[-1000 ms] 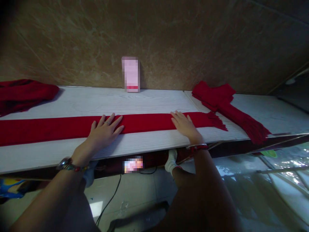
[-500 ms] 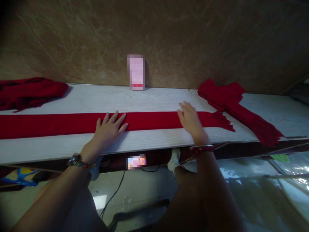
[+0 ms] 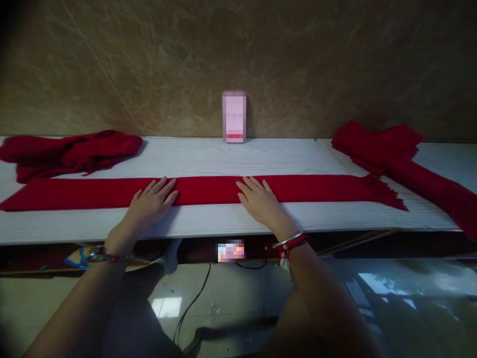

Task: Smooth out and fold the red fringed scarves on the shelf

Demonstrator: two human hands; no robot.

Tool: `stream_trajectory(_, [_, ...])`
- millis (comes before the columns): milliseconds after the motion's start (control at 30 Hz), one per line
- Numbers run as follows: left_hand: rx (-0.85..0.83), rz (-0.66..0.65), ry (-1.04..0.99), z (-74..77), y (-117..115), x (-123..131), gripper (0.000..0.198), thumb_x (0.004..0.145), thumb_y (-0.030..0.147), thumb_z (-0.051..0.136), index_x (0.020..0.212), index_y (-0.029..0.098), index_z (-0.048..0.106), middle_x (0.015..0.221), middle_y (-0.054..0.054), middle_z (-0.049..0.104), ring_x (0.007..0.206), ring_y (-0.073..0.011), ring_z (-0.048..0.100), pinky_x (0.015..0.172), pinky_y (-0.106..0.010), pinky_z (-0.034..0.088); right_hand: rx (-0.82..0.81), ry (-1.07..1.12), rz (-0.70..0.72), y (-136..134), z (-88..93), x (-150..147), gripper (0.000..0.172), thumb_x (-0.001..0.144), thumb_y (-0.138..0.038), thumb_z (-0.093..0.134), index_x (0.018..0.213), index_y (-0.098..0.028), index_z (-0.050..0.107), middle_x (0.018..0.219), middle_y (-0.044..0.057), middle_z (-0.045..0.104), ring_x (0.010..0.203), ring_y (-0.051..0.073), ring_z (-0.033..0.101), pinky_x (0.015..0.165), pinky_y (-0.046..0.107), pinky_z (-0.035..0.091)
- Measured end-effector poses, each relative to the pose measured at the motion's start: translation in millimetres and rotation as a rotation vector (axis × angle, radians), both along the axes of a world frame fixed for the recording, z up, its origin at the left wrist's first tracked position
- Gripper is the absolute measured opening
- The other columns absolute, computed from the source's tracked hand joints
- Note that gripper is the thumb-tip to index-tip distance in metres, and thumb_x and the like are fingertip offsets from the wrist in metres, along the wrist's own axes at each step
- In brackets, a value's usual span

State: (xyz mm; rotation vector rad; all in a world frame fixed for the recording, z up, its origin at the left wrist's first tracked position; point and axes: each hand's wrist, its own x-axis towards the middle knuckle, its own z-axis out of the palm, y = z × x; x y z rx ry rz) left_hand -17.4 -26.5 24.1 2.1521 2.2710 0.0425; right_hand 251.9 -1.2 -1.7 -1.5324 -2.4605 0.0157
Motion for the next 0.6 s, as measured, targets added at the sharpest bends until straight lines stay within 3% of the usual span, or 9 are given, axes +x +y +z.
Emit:
stream_trajectory(133, [0.014, 0.129, 0.006, -4.9, -3, -44, 0.055, 0.094, 0.038, 0.022, 0.143, 0.018, 0.035, 0.151, -0.011, 0.03, 0.138, -0.0324, 0.027, 0.107, -0.056, 0.029, -0.018, -0.011, -0.027, 1, 5.6, -8, 0.046, 0.093, -0.028, 0.03, 0.132, -0.017, 0.052, 0.141, 0.011, 0.048, 0.132, 0.027, 0.04, 0.109, 0.053, 0.029])
stream_trajectory(233, [0.064, 0.197, 0.007, -9.7, -5, -63, 0.055, 0.094, 0.04, 0.02, 0.143, 0.021, 0.037, 0.151, -0.01, 0.031, 0.138, -0.033, 0.027, 0.107, -0.056, 0.028, 0.014, -0.008, -0.035, -1, 11.1, -26, 0.046, 0.093, -0.026, 0.032, 0.132, -0.012, 0.052, 0.143, 0.015, 0.045, 0.134, 0.03, 0.037, 0.11, 0.054, 0.026])
stream_trajectory(433, [0.135, 0.182, -0.001, -13.8, -10, -55, 0.054, 0.094, 0.039, 0.019, 0.139, 0.021, 0.043, 0.15, -0.01, 0.033, 0.139, -0.0337, 0.024, 0.108, -0.06, 0.024, 0.035, -0.031, 0.222, -6, 30.2, -93, 0.046, 0.095, -0.03, 0.036, 0.138, -0.017, 0.046, 0.149, 0.01, 0.035, 0.138, 0.029, 0.028, 0.112, 0.053, 0.024])
stream_trajectory(600, [0.098, 0.217, -0.023, -10.5, -11, -58, 0.056, 0.092, 0.047, 0.024, 0.141, 0.024, 0.04, 0.151, -0.012, 0.029, 0.138, -0.0402, 0.022, 0.105, -0.063, 0.024, 0.007, -0.092, 0.383, 7, 37.4, -143, 0.049, 0.096, -0.036, 0.034, 0.141, -0.017, 0.04, 0.151, 0.009, 0.033, 0.139, 0.027, 0.027, 0.111, 0.051, 0.026])
